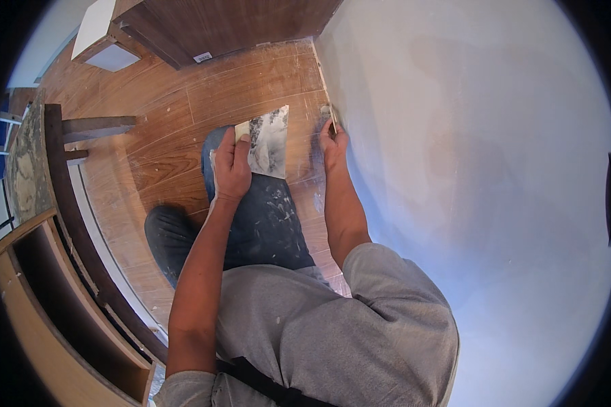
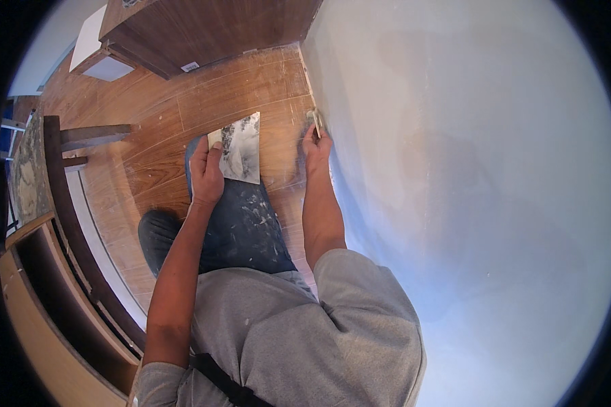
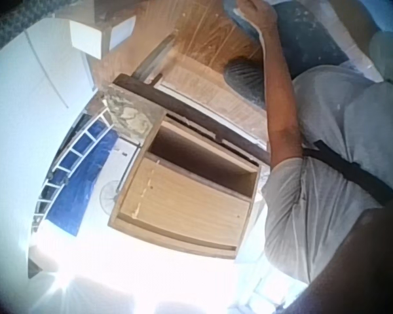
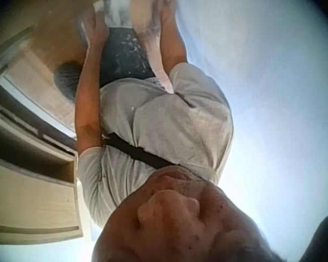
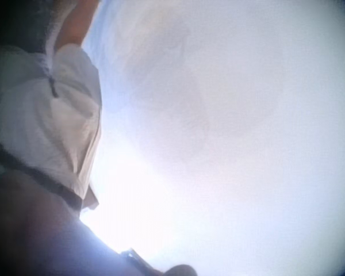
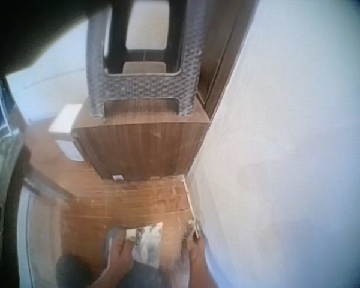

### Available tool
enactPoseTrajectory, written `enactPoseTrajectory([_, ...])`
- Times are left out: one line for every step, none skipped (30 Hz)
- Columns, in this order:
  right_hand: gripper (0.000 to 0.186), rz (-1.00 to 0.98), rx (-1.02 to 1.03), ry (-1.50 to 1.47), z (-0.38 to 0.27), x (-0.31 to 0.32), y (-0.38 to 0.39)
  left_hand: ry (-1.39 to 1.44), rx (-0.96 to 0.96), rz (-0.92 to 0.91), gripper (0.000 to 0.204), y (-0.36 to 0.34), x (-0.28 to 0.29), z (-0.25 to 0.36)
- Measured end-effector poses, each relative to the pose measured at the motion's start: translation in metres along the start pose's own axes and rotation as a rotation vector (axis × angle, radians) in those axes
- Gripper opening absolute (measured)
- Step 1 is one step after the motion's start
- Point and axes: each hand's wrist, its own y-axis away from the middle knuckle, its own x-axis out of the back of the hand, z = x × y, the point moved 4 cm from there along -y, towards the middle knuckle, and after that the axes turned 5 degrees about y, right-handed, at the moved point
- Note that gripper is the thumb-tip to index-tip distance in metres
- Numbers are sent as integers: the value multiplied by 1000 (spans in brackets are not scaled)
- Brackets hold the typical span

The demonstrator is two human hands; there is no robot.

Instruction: The person applies putty to a wall using a putty knife and a larger spreader, smoothing the material around an electrical outlet and along the base of the wall.

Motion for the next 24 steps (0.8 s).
enactPoseTrajectory([17, -19, -12, -2, 1, -3, 0, 6, -9, 6, 20, 0, 0, 1])
enactPoseTrajectory([17, -20, -18, -22, 1, -4, 0, 13, -18, 10, 20, 0, -1, 3])
enactPoseTrajectory([18, -22, -21, -43, -1, -7, 1, 21, -29, 12, 20, -1, -3, 4])
enactPoseTrajectory([18, -23, -27, -64, 1, -10, 3, -10, -38, 11, 20, -1, -4, 7])
enactPoseTrajectory([18, -62, -61, -86, 1, -16, 5, -40, -48, 8, 20, -2, -6, 10])
enactPoseTrajectory([18, -102, -92, -110, -2, -24, 8, -68, -59, 1, 20, -4, -8, 12])
enactPoseTrajectory([19, -138, -127, -130, -2, -30, 13, -70, -47, -3, 20, -3, -7, 12])
enactPoseTrajectory([19, -161, -154, -170, -3, -35, 19, -71, -35, -9, 20, -3, -7, 11])
enactPoseTrajectory([19, -186, -179, -210, -7, -38, 26, -71, -23, -19, 20, -4, -8, 10])
enactPoseTrajectory([19, -206, -214, -244, -3, -43, 38, -75, -13, -16, 19, -3, -3, 7])
enactPoseTrajectory([19, -231, -264, -249, 5, -48, 55, -83, 0, -5, 19, 0, 5, 0])
enactPoseTrajectory([19, -253, -321, -253, 16, -52, 78, -96, 13, 15, 19, 6, 15, -4])
enactPoseTrajectory([19, -283, -350, -268, 13, -51, 94, -81, 15, 14, 19, 6, 14, -4])
enactPoseTrajectory([20, -338, -342, -283, 7, -47, 100, -62, 15, 8, 19, 4, 9, -1])
enactPoseTrajectory([20, -335, -273, -230, 4, -38, 103, -45, 15, 6, 19, 4, 5, 2])
enactPoseTrajectory([19, -336, -207, -172, 1, -34, 103, -6, -5, 26, 19, 1, -4, 8])
enactPoseTrajectory([19, -333, -139, -119, 2, -24, 101, 29, -20, 42, 19, 0, -9, 13])
enactPoseTrajectory([19, -285, -88, -27, 8, -13, 96, 63, -35, 62, 19, 1, -10, 15])
enactPoseTrajectory([19, -239, -39, 68, 14, 1, 89, 45, -12, 46, 19, 2, -7, 11])
enactPoseTrajectory([18, -198, 11, 158, 15, 10, 80, 28, 4, 27, 19, 1, -2, 8])
enactPoseTrajectory([18, -173, 11, 176, 15, 16, 71, 10, 20, 11, 19, 0, 0, 3])
enactPoseTrajectory([18, -147, 12, 190, 14, 20, 59, 7, -1, 15, 19, -1, -2, 4])
enactPoseTrajectory([18, -119, 9, 206, 15, 20, 50, 3, -20, 23, 19, -2, -3, 4])
enactPoseTrajectory([18, -113, 14, 201, 14, 18, 41, -2, -39, 32, 19, -2, -3, 4])
